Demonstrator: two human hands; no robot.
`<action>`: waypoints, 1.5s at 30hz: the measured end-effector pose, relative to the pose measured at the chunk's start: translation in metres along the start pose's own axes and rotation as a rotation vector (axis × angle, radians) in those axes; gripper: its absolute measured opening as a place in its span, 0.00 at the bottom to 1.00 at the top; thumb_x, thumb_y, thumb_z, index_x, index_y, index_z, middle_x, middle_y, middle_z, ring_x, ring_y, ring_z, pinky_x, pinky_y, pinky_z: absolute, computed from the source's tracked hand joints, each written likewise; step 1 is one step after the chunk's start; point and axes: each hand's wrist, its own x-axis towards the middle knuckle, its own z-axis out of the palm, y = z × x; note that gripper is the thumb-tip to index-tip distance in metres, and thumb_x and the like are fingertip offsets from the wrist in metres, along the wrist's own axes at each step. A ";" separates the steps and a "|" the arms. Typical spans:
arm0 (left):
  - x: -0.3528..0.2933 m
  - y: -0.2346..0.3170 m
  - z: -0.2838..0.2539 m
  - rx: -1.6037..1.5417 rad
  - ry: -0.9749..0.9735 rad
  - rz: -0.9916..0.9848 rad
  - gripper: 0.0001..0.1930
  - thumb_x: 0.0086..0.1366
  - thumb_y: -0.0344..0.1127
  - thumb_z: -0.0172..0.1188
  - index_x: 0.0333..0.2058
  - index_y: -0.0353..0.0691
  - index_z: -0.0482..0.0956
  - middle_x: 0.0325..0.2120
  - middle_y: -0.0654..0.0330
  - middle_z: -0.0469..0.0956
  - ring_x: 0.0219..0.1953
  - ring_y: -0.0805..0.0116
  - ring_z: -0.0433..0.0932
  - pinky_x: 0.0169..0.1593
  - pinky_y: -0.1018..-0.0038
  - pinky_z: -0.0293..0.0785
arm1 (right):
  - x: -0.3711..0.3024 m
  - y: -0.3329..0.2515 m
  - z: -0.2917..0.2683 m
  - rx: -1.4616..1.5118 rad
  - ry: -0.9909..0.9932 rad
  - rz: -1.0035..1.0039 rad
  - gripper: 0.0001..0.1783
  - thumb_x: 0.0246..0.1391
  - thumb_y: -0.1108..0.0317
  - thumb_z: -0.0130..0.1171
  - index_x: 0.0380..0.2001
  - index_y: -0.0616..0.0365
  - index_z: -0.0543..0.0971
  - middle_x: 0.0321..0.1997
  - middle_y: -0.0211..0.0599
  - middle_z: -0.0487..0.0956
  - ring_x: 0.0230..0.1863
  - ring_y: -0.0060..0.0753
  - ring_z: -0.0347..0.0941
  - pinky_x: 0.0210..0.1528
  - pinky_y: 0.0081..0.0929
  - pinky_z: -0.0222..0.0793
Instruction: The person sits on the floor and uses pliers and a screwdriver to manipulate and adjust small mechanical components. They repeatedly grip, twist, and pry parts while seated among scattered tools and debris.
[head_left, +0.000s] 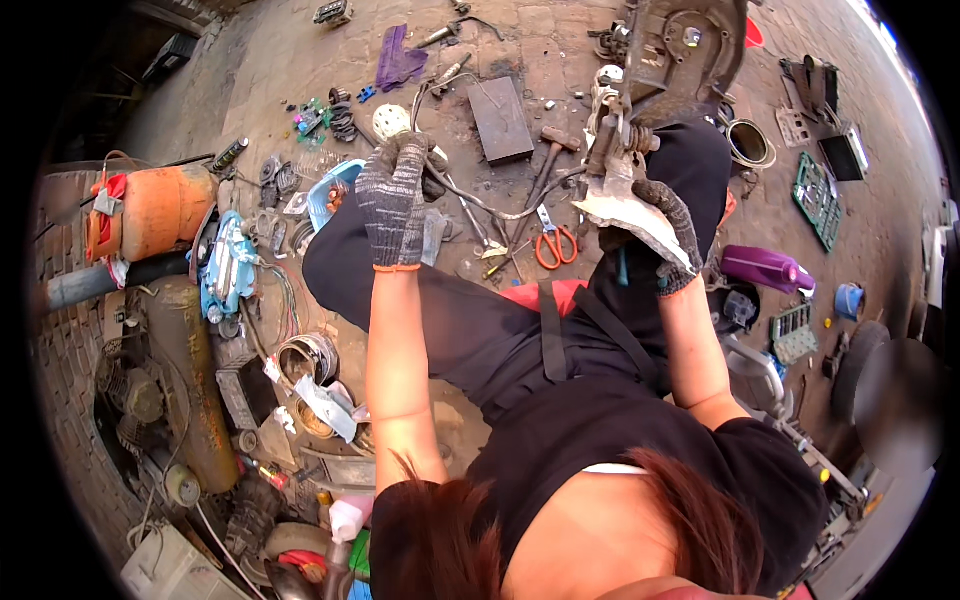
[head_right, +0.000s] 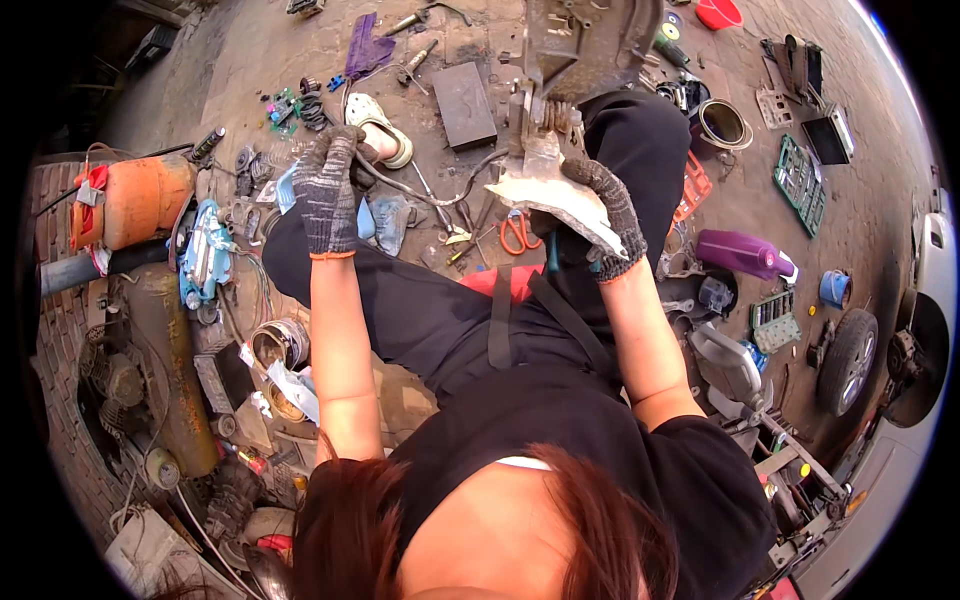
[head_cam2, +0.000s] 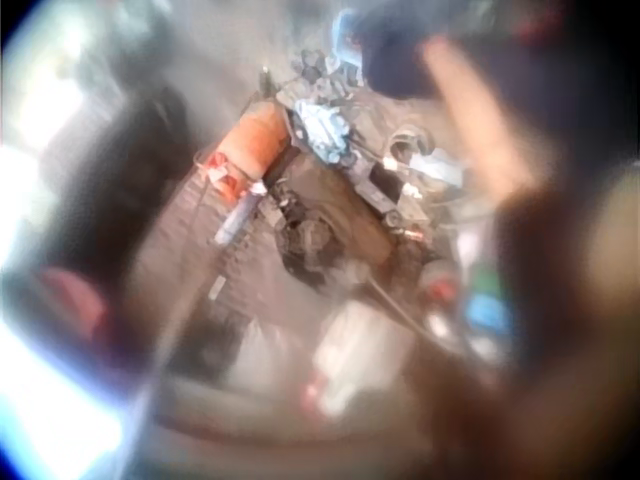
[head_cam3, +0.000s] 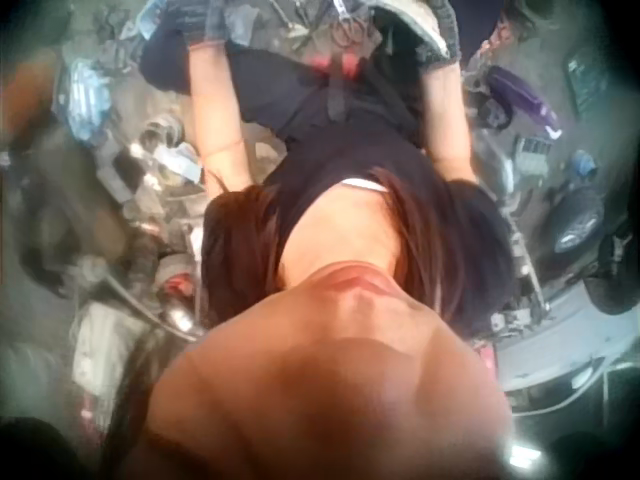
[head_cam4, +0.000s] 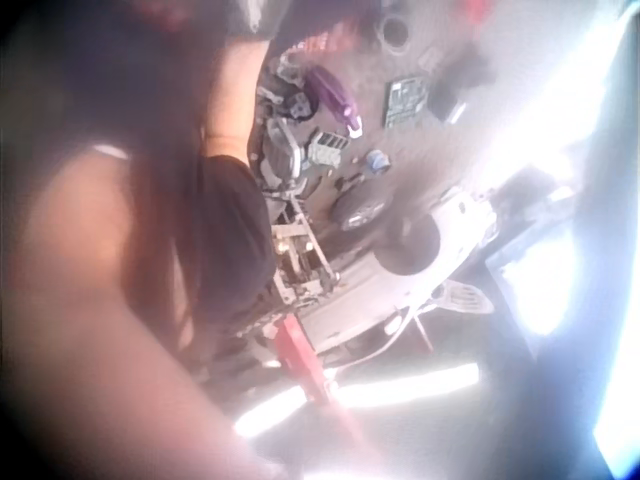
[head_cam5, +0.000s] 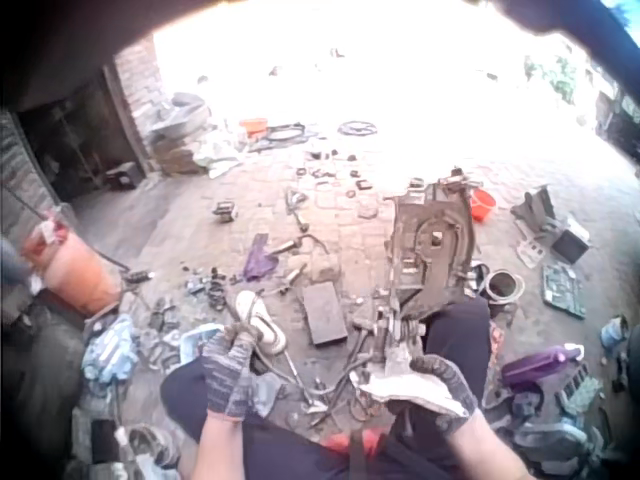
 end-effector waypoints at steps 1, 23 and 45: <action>0.005 -0.002 -0.003 -0.106 0.006 -0.110 0.08 0.62 0.33 0.54 0.35 0.35 0.78 0.23 0.62 0.77 0.19 0.78 0.72 0.22 0.83 0.66 | -0.001 0.002 0.000 0.141 -0.015 0.049 0.21 0.55 0.62 0.47 0.45 0.69 0.70 0.38 0.51 0.77 0.33 0.43 0.75 0.36 0.38 0.72; -0.024 -0.032 0.071 0.077 -0.143 0.436 0.14 0.55 0.23 0.54 0.42 0.35 0.75 0.36 0.52 0.77 0.36 0.61 0.76 0.43 0.73 0.71 | 0.011 0.036 0.008 0.707 -0.417 0.344 0.09 0.56 0.61 0.49 0.25 0.51 0.68 0.16 0.23 0.68 0.14 0.17 0.60 0.15 0.16 0.58; -0.054 -0.055 0.044 0.954 -0.475 0.573 0.11 0.53 0.35 0.59 0.36 0.42 0.79 0.23 0.55 0.75 0.29 0.55 0.73 0.35 0.63 0.69 | 0.032 0.009 -0.018 0.063 0.002 -0.094 0.16 0.52 0.61 0.50 0.41 0.59 0.73 0.27 0.40 0.75 0.23 0.37 0.67 0.25 0.29 0.61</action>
